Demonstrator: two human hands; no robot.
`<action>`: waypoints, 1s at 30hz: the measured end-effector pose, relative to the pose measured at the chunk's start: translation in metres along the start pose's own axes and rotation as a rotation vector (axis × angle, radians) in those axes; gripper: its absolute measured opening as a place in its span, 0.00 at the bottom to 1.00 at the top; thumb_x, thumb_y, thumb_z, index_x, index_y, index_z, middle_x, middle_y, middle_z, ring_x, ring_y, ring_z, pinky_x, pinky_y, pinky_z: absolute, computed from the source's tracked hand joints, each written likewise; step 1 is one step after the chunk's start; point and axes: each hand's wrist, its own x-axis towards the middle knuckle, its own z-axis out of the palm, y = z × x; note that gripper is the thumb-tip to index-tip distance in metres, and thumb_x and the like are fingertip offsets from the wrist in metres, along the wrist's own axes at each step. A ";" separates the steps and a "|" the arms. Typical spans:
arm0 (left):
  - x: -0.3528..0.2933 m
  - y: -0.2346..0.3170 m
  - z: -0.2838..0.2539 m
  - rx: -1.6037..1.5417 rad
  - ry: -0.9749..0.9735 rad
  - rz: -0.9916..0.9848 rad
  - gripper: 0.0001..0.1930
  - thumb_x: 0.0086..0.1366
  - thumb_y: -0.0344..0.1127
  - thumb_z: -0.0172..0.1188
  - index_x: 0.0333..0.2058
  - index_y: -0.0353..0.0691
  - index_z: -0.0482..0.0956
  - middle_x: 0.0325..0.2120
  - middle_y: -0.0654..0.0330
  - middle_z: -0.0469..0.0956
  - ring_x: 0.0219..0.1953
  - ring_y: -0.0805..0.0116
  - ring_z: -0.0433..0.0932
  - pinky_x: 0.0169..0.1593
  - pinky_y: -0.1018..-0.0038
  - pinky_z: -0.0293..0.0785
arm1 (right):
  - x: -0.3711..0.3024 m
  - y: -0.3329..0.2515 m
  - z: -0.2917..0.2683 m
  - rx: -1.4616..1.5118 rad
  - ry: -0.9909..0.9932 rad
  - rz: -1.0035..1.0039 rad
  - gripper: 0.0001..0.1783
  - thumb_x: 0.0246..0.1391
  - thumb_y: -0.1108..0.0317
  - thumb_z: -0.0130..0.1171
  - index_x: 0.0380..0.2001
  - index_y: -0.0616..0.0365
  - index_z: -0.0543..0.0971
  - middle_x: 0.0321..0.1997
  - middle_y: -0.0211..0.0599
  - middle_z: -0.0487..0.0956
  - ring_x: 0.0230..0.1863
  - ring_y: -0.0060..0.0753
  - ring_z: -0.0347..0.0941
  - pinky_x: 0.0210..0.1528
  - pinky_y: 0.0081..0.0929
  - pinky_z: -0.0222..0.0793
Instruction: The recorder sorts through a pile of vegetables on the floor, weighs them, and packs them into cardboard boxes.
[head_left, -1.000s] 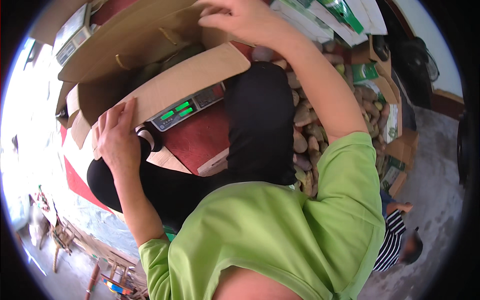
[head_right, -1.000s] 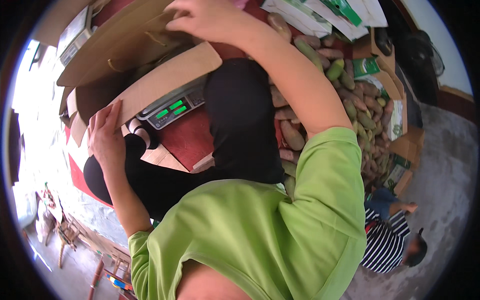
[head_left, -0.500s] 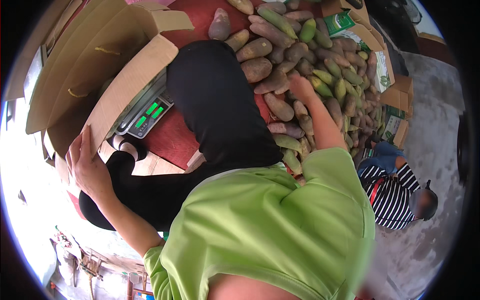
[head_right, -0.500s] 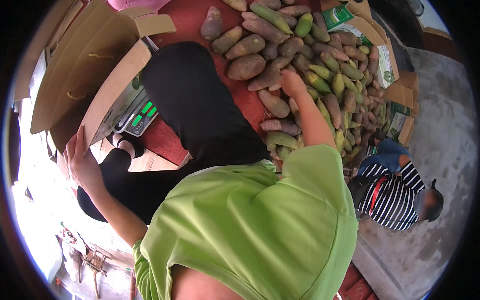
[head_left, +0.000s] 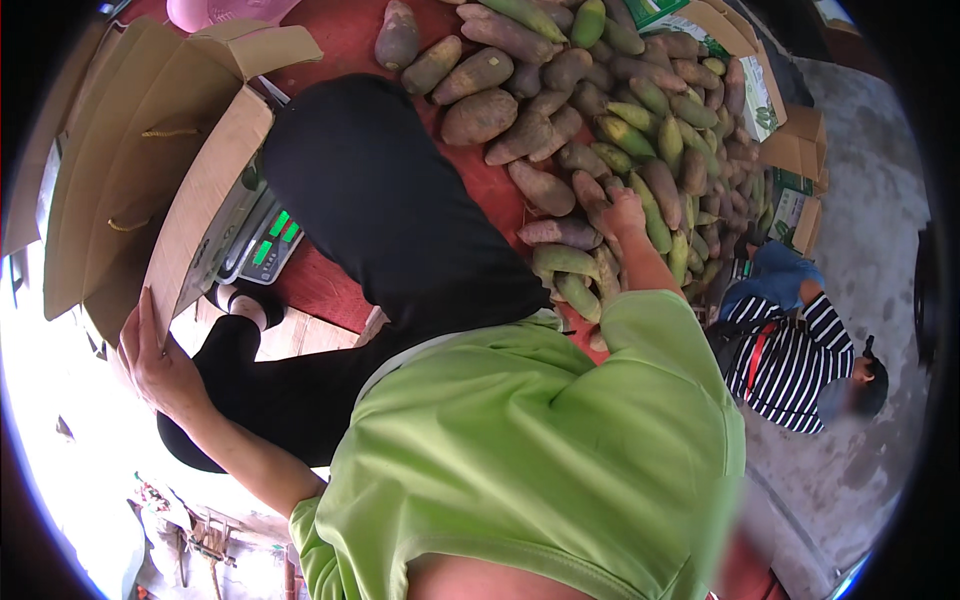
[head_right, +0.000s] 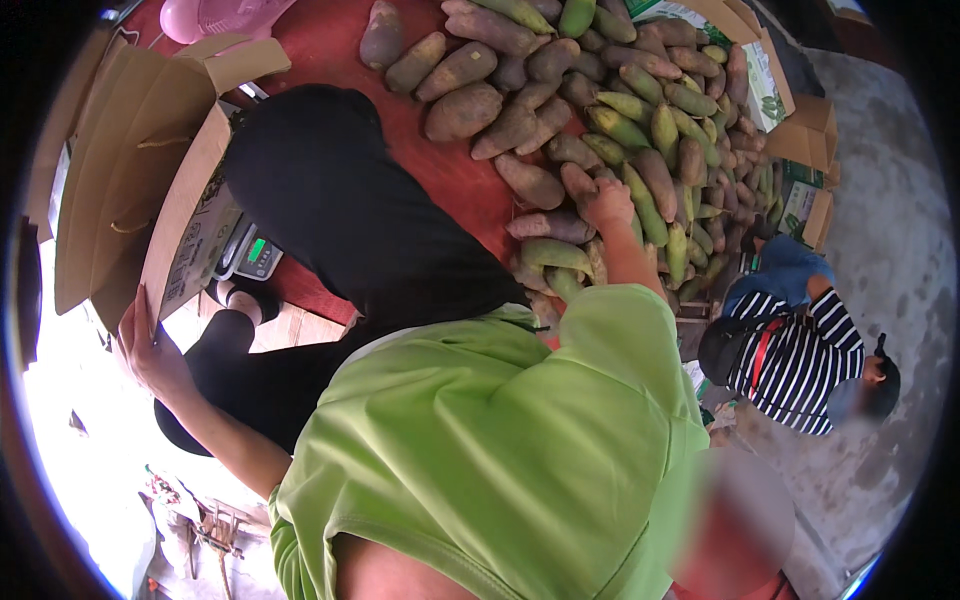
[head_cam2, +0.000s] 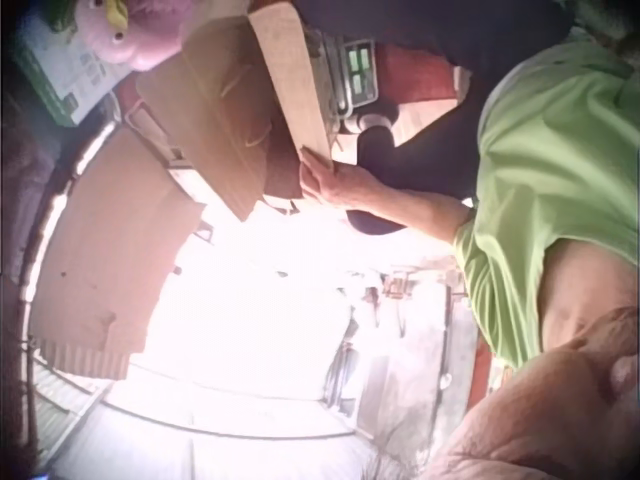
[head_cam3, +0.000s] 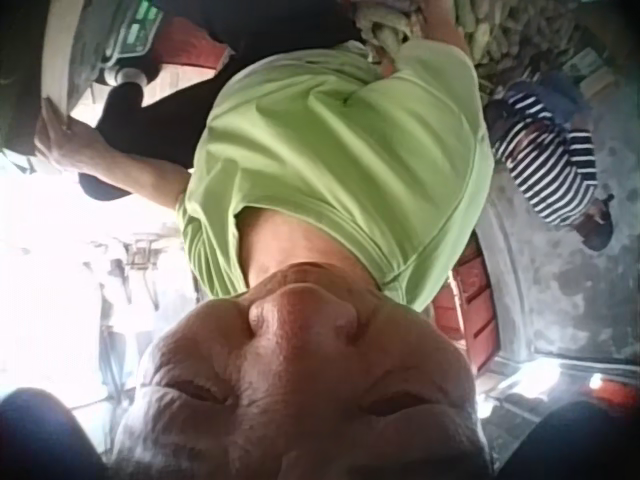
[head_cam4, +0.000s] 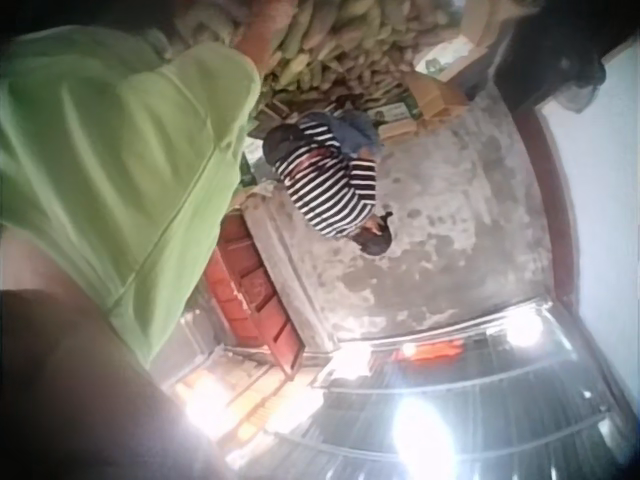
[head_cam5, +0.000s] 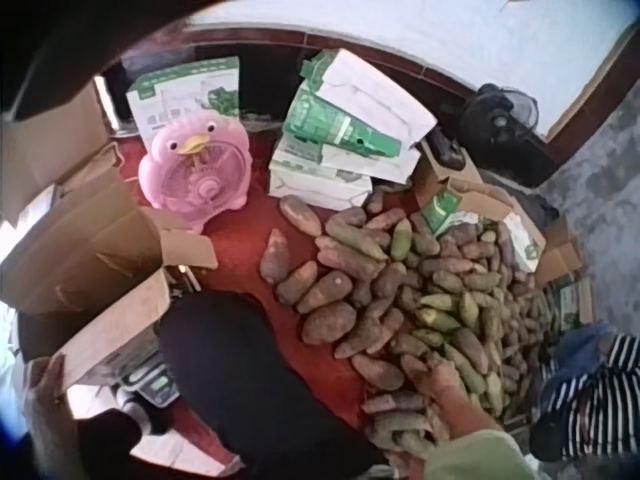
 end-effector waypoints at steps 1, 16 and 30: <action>0.001 -0.001 0.001 -0.001 -0.003 0.005 0.26 0.51 0.20 0.58 0.49 0.53 0.79 0.40 0.65 0.78 0.43 0.63 0.75 0.46 0.66 0.72 | -0.003 0.001 -0.005 -0.060 0.003 0.038 0.23 0.47 0.60 0.61 0.50 0.43 0.73 0.57 0.33 0.70 0.59 0.42 0.64 0.54 0.39 0.68; 0.001 0.013 -0.004 0.008 0.026 -0.110 0.29 0.43 0.16 0.55 0.44 0.50 0.81 0.40 0.66 0.77 0.45 0.61 0.74 0.50 0.68 0.70 | -0.010 -0.005 0.045 -0.320 -0.072 -0.069 0.36 0.38 0.63 0.70 0.54 0.43 0.67 0.52 0.35 0.68 0.55 0.45 0.66 0.51 0.43 0.70; 0.000 0.006 -0.017 -0.072 0.047 -0.060 0.23 0.45 0.22 0.55 0.42 0.47 0.80 0.37 0.64 0.77 0.43 0.61 0.75 0.47 0.64 0.70 | 0.032 -0.082 -0.062 0.446 0.207 -0.376 0.39 0.33 0.68 0.73 0.53 0.61 0.69 0.51 0.48 0.70 0.54 0.50 0.67 0.57 0.38 0.64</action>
